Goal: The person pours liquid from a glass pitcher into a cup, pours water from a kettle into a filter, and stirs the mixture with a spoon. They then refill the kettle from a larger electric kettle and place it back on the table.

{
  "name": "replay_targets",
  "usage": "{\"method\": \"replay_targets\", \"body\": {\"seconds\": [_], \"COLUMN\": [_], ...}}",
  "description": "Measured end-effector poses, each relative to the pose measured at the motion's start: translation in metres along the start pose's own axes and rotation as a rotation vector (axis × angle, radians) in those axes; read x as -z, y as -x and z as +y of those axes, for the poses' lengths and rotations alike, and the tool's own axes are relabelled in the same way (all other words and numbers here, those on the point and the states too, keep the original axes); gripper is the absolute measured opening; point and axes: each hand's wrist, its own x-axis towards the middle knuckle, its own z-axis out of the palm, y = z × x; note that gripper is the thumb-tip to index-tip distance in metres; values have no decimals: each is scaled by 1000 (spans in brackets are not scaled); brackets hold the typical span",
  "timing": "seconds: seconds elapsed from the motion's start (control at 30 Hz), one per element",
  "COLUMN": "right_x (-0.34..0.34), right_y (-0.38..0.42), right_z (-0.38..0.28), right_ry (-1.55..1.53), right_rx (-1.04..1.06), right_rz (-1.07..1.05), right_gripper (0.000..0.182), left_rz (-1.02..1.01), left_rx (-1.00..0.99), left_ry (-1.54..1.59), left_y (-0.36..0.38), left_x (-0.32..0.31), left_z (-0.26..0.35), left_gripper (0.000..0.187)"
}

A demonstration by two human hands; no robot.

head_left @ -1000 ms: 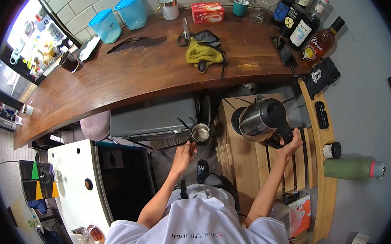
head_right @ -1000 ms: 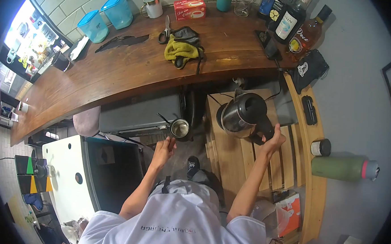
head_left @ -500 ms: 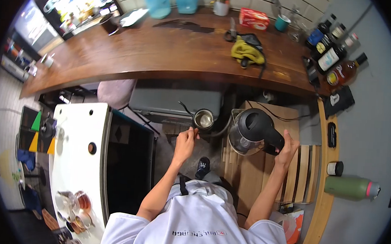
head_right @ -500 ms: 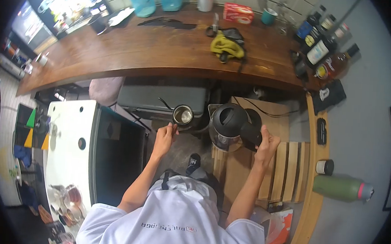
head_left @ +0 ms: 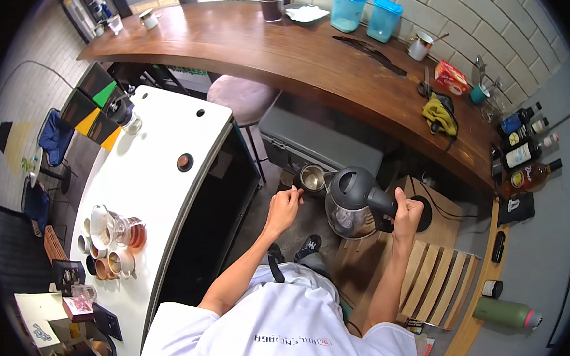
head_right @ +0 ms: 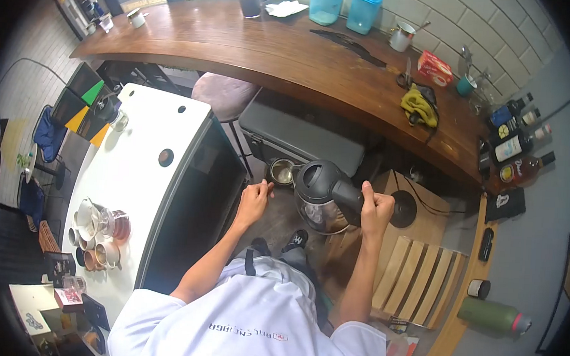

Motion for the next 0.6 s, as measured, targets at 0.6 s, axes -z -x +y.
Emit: {"method": "replay_targets", "body": {"seconds": [0.6], "right_x": [-66], "right_y": [21], "right_z": [-62], "right_ry": [355], "right_rx": [3], "right_rz": [-51], "right_gripper": [58], "left_rz": [28], "left_rx": [99], "left_ry": [14], "left_y": [-8], "left_x": [45], "left_z": [-39], "left_gripper": [53]}}
